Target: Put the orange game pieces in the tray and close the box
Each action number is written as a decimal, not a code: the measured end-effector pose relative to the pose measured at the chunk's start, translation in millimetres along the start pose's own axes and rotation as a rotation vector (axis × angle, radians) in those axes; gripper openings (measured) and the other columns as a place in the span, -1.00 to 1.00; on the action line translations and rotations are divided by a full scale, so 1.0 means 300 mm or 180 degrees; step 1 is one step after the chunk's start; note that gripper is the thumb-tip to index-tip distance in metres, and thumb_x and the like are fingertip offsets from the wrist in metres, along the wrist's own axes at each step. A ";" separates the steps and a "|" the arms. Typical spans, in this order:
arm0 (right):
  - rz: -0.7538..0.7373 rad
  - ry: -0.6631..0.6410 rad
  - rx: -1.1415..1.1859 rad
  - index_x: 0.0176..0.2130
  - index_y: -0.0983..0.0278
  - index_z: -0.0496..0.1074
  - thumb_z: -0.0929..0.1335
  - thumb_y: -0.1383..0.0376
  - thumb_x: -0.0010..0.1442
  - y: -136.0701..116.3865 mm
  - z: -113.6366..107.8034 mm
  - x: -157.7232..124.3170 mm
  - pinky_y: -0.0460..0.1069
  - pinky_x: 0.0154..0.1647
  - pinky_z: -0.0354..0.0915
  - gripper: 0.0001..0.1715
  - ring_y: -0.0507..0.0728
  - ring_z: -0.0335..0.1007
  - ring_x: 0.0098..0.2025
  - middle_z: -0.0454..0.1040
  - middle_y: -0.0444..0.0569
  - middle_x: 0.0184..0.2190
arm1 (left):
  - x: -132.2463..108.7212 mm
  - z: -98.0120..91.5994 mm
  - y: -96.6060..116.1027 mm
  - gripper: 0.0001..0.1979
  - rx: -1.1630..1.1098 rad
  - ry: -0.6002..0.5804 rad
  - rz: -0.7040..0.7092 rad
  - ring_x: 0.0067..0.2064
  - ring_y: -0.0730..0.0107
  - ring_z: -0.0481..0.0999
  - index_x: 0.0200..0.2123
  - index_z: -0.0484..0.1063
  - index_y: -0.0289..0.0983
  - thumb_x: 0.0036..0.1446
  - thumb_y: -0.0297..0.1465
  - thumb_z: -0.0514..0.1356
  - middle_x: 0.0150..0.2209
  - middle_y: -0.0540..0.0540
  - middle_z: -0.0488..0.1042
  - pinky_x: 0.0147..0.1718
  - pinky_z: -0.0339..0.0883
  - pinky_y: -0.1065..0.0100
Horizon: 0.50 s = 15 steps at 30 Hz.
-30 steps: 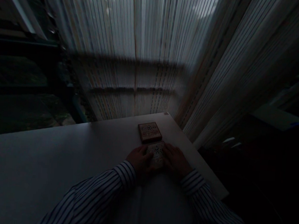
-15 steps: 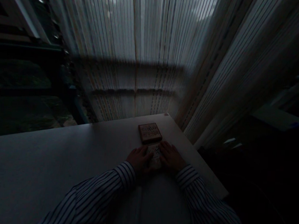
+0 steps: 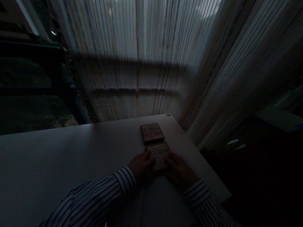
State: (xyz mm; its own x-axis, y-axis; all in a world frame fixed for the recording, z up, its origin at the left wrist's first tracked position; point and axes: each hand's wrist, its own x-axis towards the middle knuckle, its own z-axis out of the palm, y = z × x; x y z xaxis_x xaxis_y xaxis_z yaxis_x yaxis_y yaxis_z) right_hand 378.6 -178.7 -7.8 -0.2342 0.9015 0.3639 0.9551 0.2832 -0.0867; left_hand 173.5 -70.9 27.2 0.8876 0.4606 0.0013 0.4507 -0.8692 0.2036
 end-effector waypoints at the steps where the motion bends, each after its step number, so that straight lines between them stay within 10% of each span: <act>1: 0.0022 0.0023 -0.0001 0.06 0.32 0.19 0.29 0.21 0.05 0.004 0.011 -0.002 0.18 -0.03 0.17 -0.42 0.29 0.06 0.08 0.09 0.28 0.09 | 0.002 0.002 0.000 -0.37 -0.0017 -0.0001 0.0000 0.02 -0.03 0.26 0.01 0.19 -0.30 -0.15 -0.18 0.19 0.07 -0.38 0.14 -0.09 0.20 0.07; 15: 0.0041 0.0120 0.0141 0.06 0.25 0.17 0.28 0.25 0.06 0.018 0.028 0.003 0.16 -0.05 0.20 -0.45 0.24 0.09 0.07 0.09 0.21 0.10 | 0.006 0.001 0.003 -0.40 -0.0090 0.0079 -0.0054 -0.01 -0.02 0.29 -0.01 0.22 -0.31 -0.16 -0.21 0.18 0.07 -0.37 0.16 -0.10 0.23 0.08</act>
State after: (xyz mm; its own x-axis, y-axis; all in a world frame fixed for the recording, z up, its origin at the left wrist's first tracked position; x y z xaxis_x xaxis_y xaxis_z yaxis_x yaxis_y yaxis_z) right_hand 381.9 -173.8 -15.7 -0.2140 0.8924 0.3972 0.9489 0.2864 -0.1323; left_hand 175.6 -70.9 27.3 0.8771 0.4798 0.0218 0.4625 -0.8559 0.2314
